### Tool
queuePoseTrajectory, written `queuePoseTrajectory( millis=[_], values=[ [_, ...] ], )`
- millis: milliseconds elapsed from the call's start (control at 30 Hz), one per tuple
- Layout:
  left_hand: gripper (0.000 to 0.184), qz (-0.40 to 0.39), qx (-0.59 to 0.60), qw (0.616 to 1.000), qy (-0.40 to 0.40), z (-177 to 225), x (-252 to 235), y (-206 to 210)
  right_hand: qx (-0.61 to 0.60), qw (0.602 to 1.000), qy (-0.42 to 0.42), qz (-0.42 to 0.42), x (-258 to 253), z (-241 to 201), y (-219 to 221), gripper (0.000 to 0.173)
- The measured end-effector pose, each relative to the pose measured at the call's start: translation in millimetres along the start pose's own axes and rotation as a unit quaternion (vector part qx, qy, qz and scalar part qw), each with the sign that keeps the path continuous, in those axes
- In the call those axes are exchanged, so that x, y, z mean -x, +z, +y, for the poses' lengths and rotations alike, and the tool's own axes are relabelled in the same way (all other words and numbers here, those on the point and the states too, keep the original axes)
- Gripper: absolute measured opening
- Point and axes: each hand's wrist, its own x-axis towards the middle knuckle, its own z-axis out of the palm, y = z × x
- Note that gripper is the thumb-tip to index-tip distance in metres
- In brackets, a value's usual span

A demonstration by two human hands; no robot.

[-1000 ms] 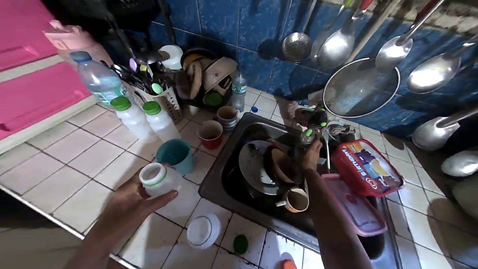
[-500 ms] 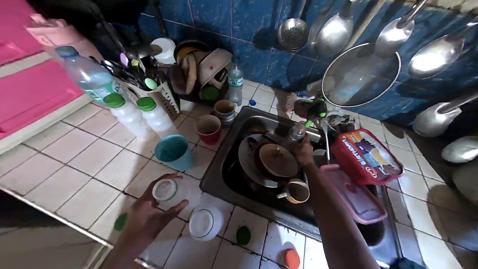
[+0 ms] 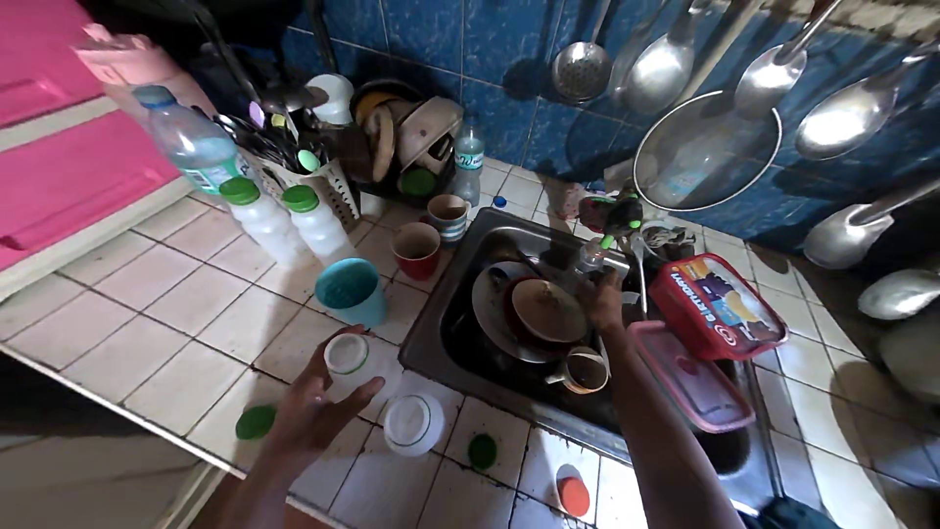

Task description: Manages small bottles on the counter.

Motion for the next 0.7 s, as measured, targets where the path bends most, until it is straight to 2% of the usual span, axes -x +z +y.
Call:
queuePoseTrajectory(
  millis=[67,167,233,300,367,433,500,567,633,700],
  values=[
    [0.096,-0.004,0.043,0.999,0.020,-6,-1,3,0.006,0.999,-0.027,0.025,21,-7,-13,0.066],
    [0.097,0.018,0.085,0.996,0.026,-13,2,10,-0.039,0.980,-0.185,0.063,89,-12,-28,0.040],
    [0.090,0.062,0.082,0.995,0.017,-13,3,17,-0.063,0.962,-0.267,-0.003,152,-23,-36,0.026],
    [0.085,0.091,0.068,0.993,0.017,-12,4,21,-0.043,0.932,-0.339,-0.116,209,-28,-32,0.023],
    [0.083,0.095,0.056,0.993,0.033,-12,8,22,0.006,0.898,-0.383,-0.215,244,-23,-14,0.037],
    [0.083,0.097,0.046,0.994,0.016,-5,16,21,0.064,0.876,-0.394,-0.271,259,-16,5,0.055],
    [0.085,0.106,0.012,0.994,-0.039,7,28,18,0.094,0.868,-0.404,-0.274,265,-10,19,0.044],
    [0.083,0.109,0.013,0.993,-0.052,15,38,15,0.105,0.869,-0.409,-0.259,264,-9,19,0.029],
    [0.079,0.098,0.053,0.994,-0.017,15,49,10,0.103,0.889,-0.355,-0.272,253,-24,-2,0.031],
    [0.076,0.089,0.086,0.991,0.054,7,57,8,0.032,0.921,-0.323,-0.216,234,-48,-28,0.038]
  ],
)
